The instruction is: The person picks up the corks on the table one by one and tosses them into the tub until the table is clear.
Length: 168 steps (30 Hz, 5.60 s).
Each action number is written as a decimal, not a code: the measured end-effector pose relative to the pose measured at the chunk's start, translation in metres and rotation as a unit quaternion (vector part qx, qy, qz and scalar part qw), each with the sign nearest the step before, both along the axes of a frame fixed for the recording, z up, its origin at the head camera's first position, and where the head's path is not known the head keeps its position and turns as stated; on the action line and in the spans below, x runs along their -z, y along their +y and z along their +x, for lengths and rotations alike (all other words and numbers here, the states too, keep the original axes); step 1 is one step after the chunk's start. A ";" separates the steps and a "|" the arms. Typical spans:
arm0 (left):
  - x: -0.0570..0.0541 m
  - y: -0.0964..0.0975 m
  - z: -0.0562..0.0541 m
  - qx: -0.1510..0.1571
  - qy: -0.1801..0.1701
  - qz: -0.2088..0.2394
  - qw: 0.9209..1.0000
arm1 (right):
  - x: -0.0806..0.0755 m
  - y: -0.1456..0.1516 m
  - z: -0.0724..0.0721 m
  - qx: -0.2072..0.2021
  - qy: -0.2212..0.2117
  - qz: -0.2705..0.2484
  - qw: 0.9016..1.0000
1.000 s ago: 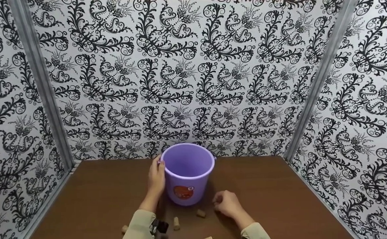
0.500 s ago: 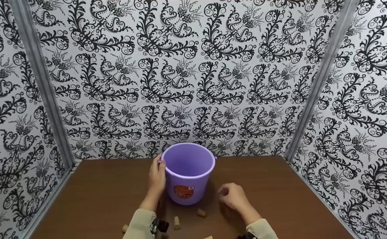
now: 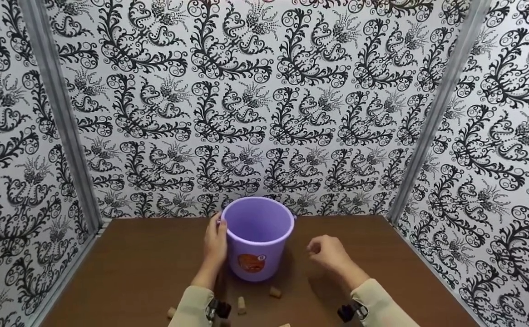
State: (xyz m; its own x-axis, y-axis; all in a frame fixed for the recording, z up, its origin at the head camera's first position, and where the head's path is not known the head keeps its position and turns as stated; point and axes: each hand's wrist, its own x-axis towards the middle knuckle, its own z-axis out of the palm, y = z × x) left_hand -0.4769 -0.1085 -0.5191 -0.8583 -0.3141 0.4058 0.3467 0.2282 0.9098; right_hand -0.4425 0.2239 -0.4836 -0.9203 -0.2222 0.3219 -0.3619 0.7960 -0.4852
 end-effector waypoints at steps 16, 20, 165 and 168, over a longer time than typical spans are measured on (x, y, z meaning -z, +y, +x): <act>0.003 0.005 -0.002 -0.008 0.021 0.009 1.000 | -0.038 0.015 -0.023 0.057 0.024 0.036 0.997; -0.001 0.003 0.000 -0.011 0.036 0.019 0.999 | -0.049 0.016 -0.032 0.061 0.033 0.031 0.997; -0.004 -0.001 0.002 0.016 0.011 0.031 0.999 | 0.008 -0.037 0.055 0.002 0.024 -0.155 0.988; -0.004 0.000 0.002 0.018 0.011 0.033 0.999 | 0.016 -0.038 0.058 -0.013 0.012 -0.159 0.987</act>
State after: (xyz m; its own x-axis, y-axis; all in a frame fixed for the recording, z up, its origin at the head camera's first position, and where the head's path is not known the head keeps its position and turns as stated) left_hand -0.4752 -0.1082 -0.5155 -0.8603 -0.3106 0.4041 0.3735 0.1554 0.9145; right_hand -0.3845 0.1859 -0.4998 -0.9074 -0.1294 0.3998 -0.3935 0.5954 -0.7005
